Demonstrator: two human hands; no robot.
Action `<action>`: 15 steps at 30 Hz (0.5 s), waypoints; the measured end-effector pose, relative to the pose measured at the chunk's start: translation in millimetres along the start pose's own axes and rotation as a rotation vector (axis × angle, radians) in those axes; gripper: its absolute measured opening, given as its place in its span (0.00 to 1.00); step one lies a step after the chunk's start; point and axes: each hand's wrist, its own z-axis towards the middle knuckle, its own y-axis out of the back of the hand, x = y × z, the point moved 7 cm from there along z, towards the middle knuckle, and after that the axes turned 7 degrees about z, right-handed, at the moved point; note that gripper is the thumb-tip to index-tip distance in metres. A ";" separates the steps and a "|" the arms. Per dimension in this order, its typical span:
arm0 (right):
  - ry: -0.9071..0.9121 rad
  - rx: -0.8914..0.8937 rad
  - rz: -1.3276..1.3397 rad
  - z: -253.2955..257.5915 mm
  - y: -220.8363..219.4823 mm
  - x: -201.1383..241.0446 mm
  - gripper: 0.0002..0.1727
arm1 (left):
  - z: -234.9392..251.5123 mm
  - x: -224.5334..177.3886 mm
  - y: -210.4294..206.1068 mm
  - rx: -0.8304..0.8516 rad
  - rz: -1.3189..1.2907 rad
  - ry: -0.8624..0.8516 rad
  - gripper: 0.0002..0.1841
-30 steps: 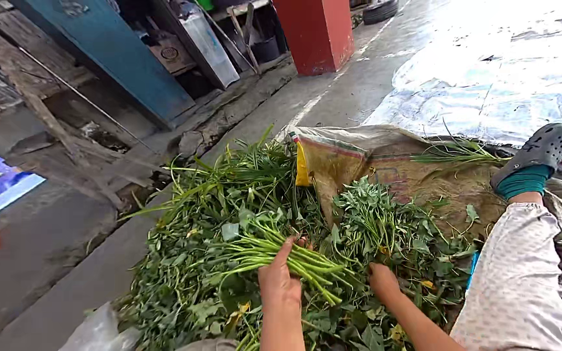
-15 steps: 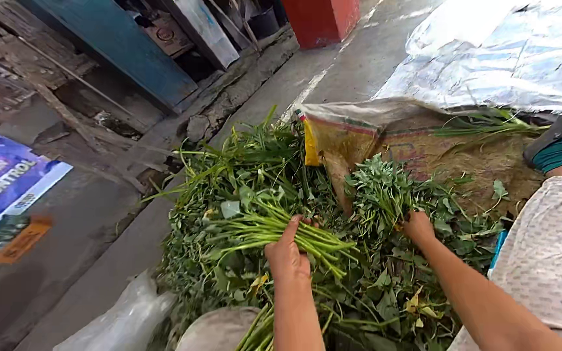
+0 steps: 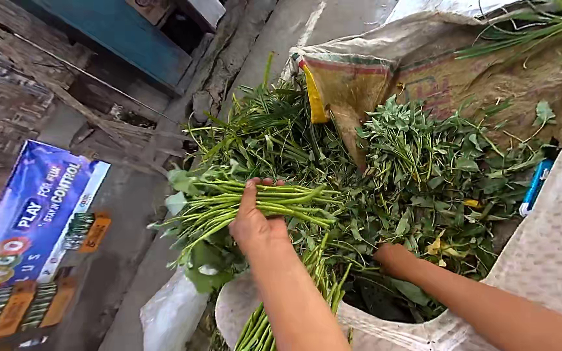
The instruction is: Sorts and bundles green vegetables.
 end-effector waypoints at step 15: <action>0.298 -0.671 0.868 -101.6 153.2 -49.3 0.13 | -34.8 36.4 -45.6 0.218 0.259 0.141 0.15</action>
